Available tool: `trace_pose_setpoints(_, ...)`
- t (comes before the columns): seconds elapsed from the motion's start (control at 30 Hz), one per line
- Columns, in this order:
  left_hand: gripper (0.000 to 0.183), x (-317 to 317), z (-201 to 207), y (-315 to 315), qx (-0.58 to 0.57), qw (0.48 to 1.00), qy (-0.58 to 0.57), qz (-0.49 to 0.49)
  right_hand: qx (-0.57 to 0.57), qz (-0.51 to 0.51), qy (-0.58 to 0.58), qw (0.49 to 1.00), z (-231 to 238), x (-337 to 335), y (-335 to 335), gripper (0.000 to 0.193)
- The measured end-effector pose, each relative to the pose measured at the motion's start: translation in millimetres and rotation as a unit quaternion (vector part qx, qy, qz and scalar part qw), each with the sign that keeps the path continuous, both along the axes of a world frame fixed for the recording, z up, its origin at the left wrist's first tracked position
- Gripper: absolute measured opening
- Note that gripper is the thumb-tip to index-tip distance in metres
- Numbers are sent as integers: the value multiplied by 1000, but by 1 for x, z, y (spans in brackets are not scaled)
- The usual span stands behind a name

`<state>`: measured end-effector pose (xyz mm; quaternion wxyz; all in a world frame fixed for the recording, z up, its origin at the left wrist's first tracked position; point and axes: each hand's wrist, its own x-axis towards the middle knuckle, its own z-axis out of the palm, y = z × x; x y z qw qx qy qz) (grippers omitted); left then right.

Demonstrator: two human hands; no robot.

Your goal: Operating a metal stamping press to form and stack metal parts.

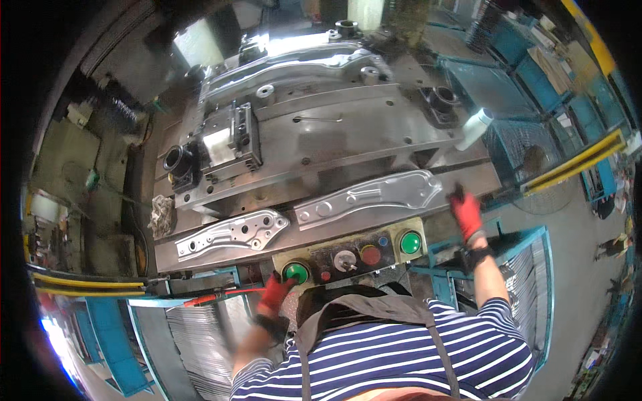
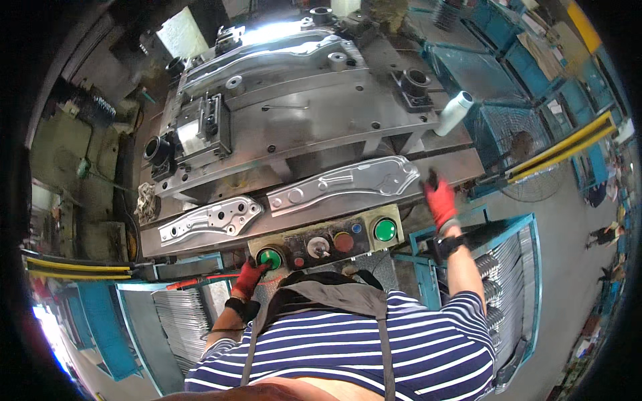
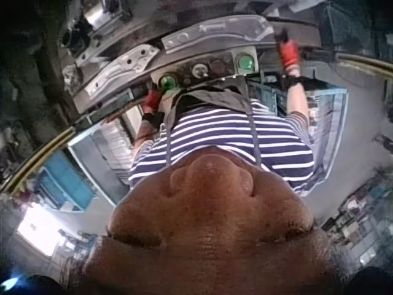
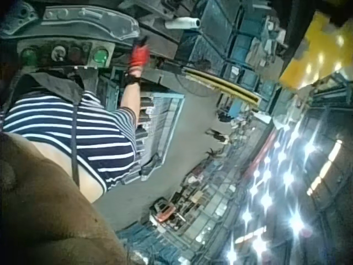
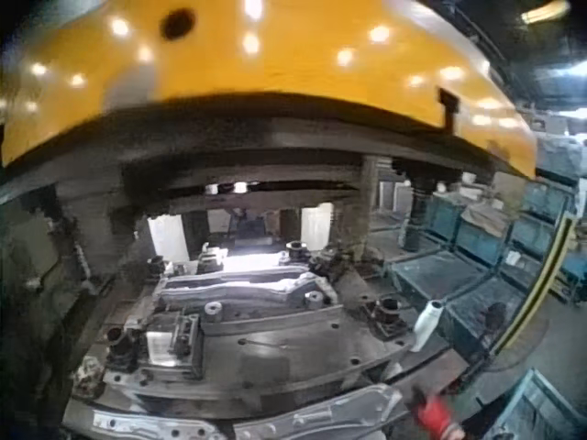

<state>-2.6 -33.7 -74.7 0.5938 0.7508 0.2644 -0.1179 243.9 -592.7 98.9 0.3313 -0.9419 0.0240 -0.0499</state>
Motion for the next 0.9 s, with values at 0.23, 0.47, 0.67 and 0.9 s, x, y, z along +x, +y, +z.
trace_pose_setpoints(0.23, 43, 24, -21, 38, 505, 631, -186, -558, 40, 225, 137, 964, -171, -58, 19, 50)
trace_pose_setpoints(0.47, 42, 132, -6, -65, 144, 941, 164, -257, -5, 2, 222, 975, -126, -69, 21, 56)
trace_pose_setpoints(0.67, 40, 145, 5, -83, 163, 929, 174, -283, -11, -8, 228, 974, -139, -69, 28, 53)
trace_pose_setpoints(0.9, 38, 151, 7, -81, 173, 926, 178, -285, 7, 4, 239, 971, -131, -65, 34, 52)
